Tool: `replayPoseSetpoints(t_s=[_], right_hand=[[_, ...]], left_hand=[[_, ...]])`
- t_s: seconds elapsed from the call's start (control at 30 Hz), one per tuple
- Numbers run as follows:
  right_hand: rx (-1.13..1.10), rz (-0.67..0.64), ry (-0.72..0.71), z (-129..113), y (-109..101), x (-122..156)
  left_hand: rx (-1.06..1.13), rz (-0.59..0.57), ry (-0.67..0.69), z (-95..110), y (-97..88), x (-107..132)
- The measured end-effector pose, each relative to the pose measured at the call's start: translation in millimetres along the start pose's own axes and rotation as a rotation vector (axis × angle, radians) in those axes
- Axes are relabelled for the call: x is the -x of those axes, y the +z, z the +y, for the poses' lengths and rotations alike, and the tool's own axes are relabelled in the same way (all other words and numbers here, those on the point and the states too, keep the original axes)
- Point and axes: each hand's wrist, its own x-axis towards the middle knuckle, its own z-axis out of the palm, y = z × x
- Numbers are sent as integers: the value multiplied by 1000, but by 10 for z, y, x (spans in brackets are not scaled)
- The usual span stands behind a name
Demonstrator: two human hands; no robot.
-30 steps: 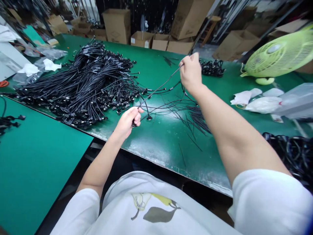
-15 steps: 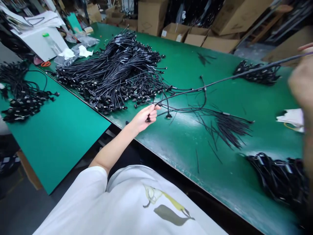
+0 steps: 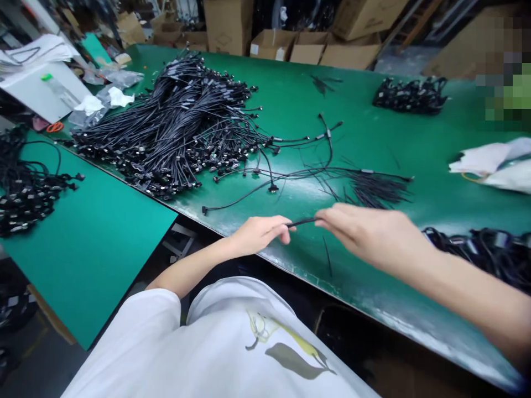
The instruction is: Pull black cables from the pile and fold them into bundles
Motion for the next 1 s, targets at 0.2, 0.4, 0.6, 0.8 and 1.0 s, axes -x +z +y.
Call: replayPoseSetpoints(t_s=[0.2,0.4,0.6,0.8,1.0], right_hand=[[-202,67,125,644,16,67],[-39,184,187,493,199,376],[-143,74,-227,-240,54,449],[-607,104,68,-295,86,60],[-1268,324,409,-388,656,-126]], left_hand=[[632,124,-206,235,-245,108],[775,437,-143,423,-554,50],[376,264,-7,221,-185,-87],[-83,-104,-49,89,219,10],[400,24,-100,-9,198,-37]])
